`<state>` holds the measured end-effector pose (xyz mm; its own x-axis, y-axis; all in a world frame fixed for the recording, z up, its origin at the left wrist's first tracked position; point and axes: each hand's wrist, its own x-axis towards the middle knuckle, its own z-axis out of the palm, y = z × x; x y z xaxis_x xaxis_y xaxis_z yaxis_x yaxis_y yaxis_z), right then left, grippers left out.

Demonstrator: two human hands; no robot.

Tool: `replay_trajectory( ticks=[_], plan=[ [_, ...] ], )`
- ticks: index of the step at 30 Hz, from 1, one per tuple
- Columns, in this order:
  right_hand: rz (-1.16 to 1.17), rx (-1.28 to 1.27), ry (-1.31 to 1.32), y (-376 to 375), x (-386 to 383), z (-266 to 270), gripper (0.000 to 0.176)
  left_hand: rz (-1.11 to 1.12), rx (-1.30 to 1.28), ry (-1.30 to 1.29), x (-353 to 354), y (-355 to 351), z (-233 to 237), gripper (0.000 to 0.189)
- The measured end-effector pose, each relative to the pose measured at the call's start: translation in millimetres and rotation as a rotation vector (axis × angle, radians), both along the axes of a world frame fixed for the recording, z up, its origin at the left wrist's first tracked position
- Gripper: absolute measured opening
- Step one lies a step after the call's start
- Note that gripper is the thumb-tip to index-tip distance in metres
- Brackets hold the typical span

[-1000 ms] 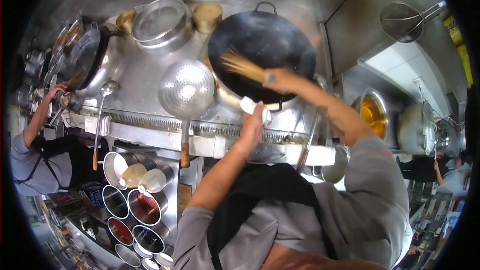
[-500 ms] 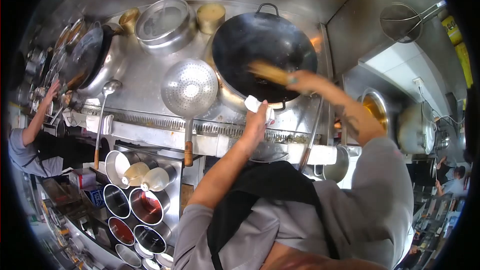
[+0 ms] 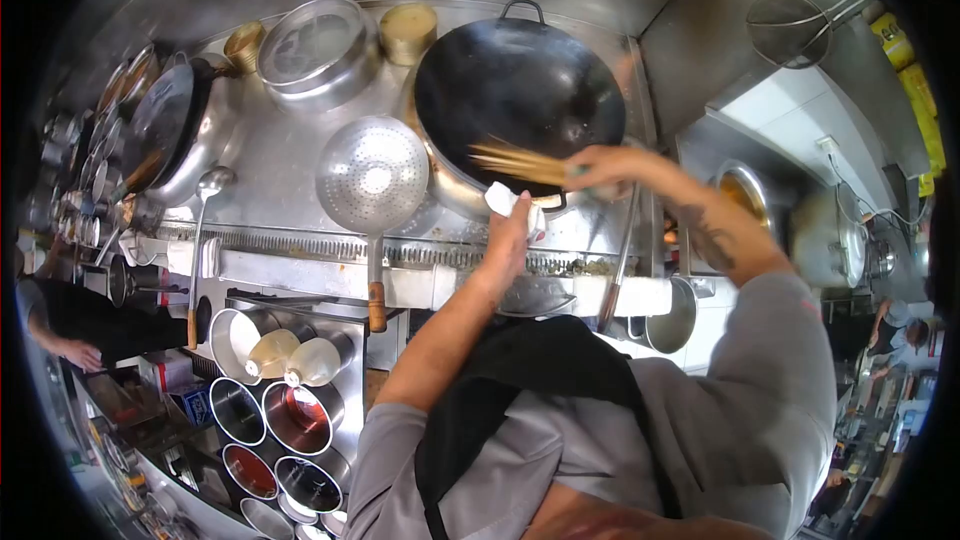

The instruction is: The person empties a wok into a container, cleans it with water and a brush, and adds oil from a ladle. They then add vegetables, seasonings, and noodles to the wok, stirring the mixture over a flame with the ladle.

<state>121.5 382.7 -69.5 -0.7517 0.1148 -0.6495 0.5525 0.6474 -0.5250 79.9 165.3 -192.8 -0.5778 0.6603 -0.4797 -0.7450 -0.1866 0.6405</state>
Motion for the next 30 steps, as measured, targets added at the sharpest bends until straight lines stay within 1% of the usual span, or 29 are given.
replay_trajectory(
  ticks=[1,2,3,4,5,6,8,9,10,11,12,13,15,16,17,18,19,21,22,25,26,29,30],
  plan=[
    [0.032,0.037,0.003,53.9,21.6,-15.2,0.044,-0.01,-0.01,-0.014,1.5,-1.5,-0.3,0.024],
    [0.003,0.323,0.051,86.1,41.4,-0.1,0.042,-0.035,-0.002,-0.008,0.0,-2.1,0.3,0.025],
    [-0.166,0.616,-0.081,115.3,42.3,15.1,0.041,-0.077,0.006,-0.01,-2.6,-5.9,4.6,0.027],
    [-0.414,0.793,-0.006,139.5,51.0,34.1,0.041,-0.115,-0.019,-0.062,-4.5,-10.8,2.3,0.027],
    [-0.552,0.794,0.154,164.2,65.4,41.6,0.042,-0.148,-0.043,-0.11,-10.3,-15.0,0.7,0.028],
    [-0.691,0.786,0.315,177.5,77.9,44.2,0.043,-0.207,-0.022,-0.07,-13.2,-31.1,9.7,0.028],
    [-0.885,0.587,0.471,152.5,107.0,32.9,0.048,-0.239,0.096,0.088,-19.0,-68.8,-20.0,0.026],
    [-0.976,0.487,0.551,130.9,123.0,24.5,0.051,-0.231,0.115,0.125,-19.4,-94.9,-14.0,0.024],
    [-1.067,0.326,0.578,101.4,136.1,1.6,0.057,-0.26,-0.059,0.213,-24.0,-116.3,-23.6,0.027],
    [-1.164,0.06,0.625,29.0,142.2,7.0,0.05,-0.202,-0.205,0.292,-22.4,-136.0,-22.1,0.036],
    [-1.213,0.014,0.645,16.8,159.7,-44.1,0.046,-0.222,-0.326,0.496,-27.9,-158.3,-49.7,0.044],
    [-1.184,-0.069,0.608,-4.3,177.6,-87.2,0.049,-0.259,-0.469,0.702,-34.0,-179.4,-68.9,0.055],
    [-1.252,0.017,0.455,-49.4,198.1,-157.6,0.059,-0.15,-0.503,0.942,-27.4,-203.6,-53.1,0.066],
    [-1.232,-0.104,0.299,-62.5,207.7,-173.5,0.064,-0.199,-0.655,1.101,-26.2,-213.6,-66.3,0.066],
    [-1.13,0.032,0.361,-63.0,228.3,-227.9,0.062,-0.241,-0.809,1.262,-27.0,-222.4,-89.9,0.067],
    [-1.064,0.006,0.316,-72.3,225.4,-214.8,0.059,-0.283,-0.969,1.424,-27.9,-229.3,-102.0,0.067],
    [-0.995,-0.021,0.276,-78.9,221.0,-203.8,0.056,-0.358,-1.016,1.415,-25.2,-227.3,-95.0,0.068],
    [-0.873,0.334,0.392,-79.1,218.2,-209.4,0.049,-0.507,-1.106,1.406,-20.4,-217.7,-81.4,0.07],
    [-0.812,0.517,0.446,-77.1,217.8,-210.9,0.045,-0.589,-1.128,1.413,-24.1,-213.3,-82.8,0.072],
    [-0.89,0.72,0.296,-69.7,209.9,-208.2,0.044,-0.578,-1.128,1.418,-16.0,-196.5,-66.7,0.073],
    [-0.856,0.72,0.231,-62.5,209.7,-225.1,0.044,-0.589,-1.138,1.451,-15.7,-196.5,-79.2,0.076],
    [-0.913,0.443,0.308,-41.0,222.7,-246.7,0.043,-0.613,-1.209,1.455,-10.2,-187.4,-71.9,0.08],
    [-1.038,0.44,0.394,-42.6,222.8,-235.4,0.038,-0.627,-1.218,1.452,-11.2,-188.5,-70.0,0.085]
  ],
)
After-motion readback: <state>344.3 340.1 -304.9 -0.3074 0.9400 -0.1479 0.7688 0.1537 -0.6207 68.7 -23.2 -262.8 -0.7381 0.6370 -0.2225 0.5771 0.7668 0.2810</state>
